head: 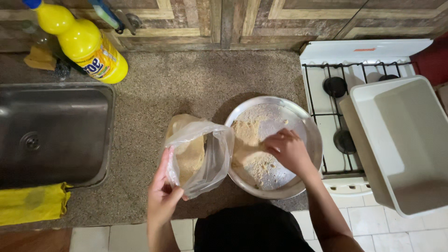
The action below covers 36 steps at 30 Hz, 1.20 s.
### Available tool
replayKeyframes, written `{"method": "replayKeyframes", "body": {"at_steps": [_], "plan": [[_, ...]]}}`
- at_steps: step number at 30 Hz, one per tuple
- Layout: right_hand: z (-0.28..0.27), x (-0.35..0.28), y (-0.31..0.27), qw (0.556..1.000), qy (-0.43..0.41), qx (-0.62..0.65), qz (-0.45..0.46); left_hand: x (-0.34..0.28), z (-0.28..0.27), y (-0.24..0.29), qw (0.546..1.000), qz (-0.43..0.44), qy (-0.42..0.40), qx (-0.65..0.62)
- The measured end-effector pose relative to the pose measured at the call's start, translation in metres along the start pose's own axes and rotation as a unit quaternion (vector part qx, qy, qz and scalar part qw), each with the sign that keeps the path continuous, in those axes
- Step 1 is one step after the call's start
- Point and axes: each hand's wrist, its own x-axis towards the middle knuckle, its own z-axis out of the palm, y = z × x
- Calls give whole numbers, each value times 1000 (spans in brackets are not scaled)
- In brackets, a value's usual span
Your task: The person places portions of dough into a plastic bag by hand and then kneads the dough while it is inside the bag.
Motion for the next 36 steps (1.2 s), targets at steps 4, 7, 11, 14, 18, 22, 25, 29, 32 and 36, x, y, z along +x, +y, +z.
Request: {"method": "replayKeyframes", "body": {"at_steps": [4,7,11,14,18,22,25,29,32,36], "plan": [[-11,-8,-10,992,59,-90,-71,-1,-1,-2,1000,9,-10,-20],[-22,-10,-12,991,42,-103,-74,-4,-1,-1,999,21,-17,-24],[-32,-10,-8,994,16,-84,-68,-6,-4,-3,1000,0,-15,-3],[-45,-10,-12,995,37,-63,-69,-9,-3,-2,1000,-10,-9,-11],[-73,-3,-31,983,131,-5,-130,-11,-1,2,1000,-11,-7,10],[-80,8,-47,973,193,38,-124,-11,3,5,999,-28,-10,27],[-77,16,-58,953,242,84,-163,-9,6,6,999,-26,-23,38],[-70,33,-86,948,233,73,-205,-8,11,10,994,-55,-19,91],[-41,49,-103,951,203,84,-215,-8,11,5,995,-40,-26,93],[12,68,-105,936,267,75,-219,-9,13,11,994,-35,-17,97]]}}
